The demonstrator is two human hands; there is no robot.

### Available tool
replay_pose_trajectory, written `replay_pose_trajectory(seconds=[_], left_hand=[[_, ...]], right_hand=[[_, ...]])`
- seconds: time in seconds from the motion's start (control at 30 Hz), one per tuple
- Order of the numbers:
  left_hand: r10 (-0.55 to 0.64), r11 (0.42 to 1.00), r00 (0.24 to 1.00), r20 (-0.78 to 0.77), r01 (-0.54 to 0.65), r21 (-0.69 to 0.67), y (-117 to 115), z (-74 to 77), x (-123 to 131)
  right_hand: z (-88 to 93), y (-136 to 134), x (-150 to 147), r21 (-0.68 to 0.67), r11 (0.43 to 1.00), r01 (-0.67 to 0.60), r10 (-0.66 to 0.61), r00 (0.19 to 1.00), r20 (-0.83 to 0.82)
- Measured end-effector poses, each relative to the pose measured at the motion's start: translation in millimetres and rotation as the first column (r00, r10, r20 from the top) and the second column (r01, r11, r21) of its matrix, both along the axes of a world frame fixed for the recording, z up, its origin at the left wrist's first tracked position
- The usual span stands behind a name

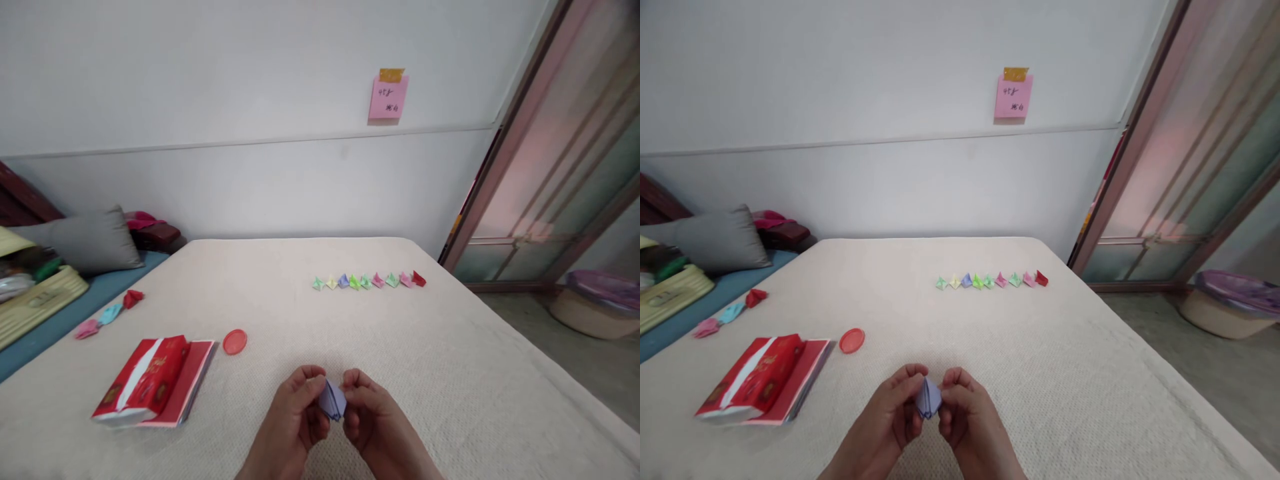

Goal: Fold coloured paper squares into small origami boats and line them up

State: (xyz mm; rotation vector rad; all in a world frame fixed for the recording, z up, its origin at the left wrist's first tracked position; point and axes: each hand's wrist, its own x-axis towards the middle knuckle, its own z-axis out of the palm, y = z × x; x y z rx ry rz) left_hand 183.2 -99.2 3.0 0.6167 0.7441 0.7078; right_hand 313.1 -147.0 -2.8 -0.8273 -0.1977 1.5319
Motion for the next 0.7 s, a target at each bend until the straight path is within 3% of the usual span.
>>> replay_pose_trajectory(seconds=[0.17,0.27,0.37,0.5,0.63,0.7], left_hand=[[0.089,0.996,0.987,-0.134,-0.085,0.034,-1.8,-0.9,2.5],[0.126,0.992,0.981,-0.150,-0.123,0.032,-2.6,-1.8,4.8],[0.097,0.995,0.993,-0.072,-0.099,-0.024,-2.9,-3.5,6.7],[0.005,1.000,0.999,0.049,-0.004,-0.022,-3.5,-4.4,7.1],[0.094,0.991,0.993,0.068,-0.086,-0.104,-1.7,-3.0,4.8],[0.146,0.979,0.987,0.070,-0.134,-0.154,0.0,-2.1,3.2]], right_hand=[[-7.3,0.8,-6.6,0.005,1.000,-0.015,0.013,0.981,0.191],[-11.1,1.4,-6.9,-0.051,0.999,0.010,-0.005,0.994,0.107],[-15.9,3.1,-3.8,-0.125,0.992,0.021,-0.020,1.000,0.008],[-15.4,4.6,-0.2,-0.124,0.992,0.022,-0.019,0.999,0.030],[-0.9,1.2,-2.0,-0.017,1.000,0.014,-0.008,0.950,0.313],[6.5,-1.7,-3.9,0.050,0.999,-0.008,-0.022,0.815,0.580]])
